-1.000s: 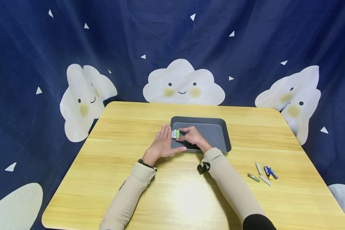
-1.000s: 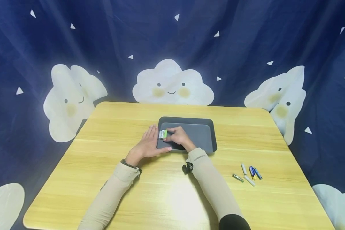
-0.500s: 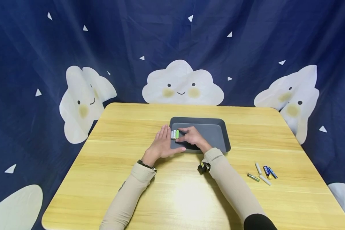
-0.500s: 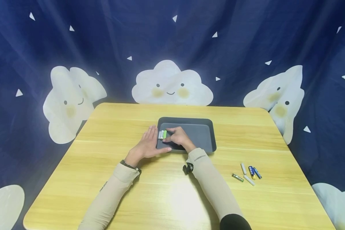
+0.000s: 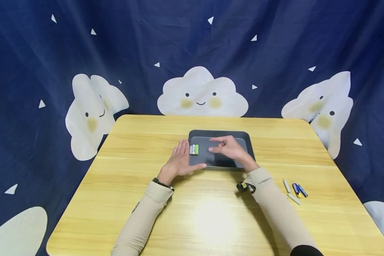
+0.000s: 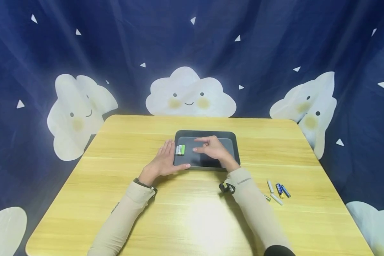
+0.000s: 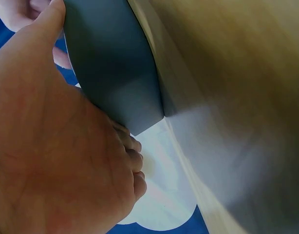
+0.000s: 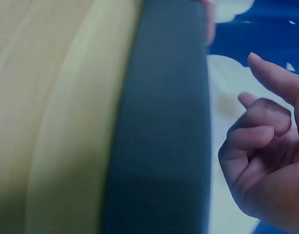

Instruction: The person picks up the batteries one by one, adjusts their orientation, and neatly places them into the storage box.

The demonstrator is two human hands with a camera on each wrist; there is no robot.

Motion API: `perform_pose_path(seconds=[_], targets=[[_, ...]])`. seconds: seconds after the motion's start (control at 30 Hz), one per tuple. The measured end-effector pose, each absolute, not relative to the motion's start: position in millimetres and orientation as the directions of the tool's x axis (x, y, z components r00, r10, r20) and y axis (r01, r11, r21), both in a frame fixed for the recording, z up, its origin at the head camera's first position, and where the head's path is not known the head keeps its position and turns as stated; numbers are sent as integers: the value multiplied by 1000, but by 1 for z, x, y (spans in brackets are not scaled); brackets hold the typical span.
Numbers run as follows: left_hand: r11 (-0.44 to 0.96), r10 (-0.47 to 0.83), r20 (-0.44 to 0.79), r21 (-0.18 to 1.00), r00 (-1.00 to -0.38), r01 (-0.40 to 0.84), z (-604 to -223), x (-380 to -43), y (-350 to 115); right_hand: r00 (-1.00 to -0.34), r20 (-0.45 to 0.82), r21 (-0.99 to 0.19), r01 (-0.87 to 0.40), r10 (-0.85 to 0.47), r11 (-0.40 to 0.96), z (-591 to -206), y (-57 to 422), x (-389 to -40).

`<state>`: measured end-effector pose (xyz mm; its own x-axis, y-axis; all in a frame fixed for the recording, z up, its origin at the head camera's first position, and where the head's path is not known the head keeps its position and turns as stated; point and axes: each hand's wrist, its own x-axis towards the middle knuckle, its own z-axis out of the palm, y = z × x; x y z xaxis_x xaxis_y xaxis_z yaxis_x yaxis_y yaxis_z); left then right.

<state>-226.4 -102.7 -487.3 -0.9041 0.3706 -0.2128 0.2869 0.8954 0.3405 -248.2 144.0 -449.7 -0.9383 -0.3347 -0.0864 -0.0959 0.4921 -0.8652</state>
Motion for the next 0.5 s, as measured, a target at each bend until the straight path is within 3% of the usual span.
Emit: perform_pose_path(seconds=[0.5], targets=[[889, 377, -190, 350, -907, 296, -482, -220, -105, -928, 74, -786, -280, -365, 552, -421, 277, -184]])
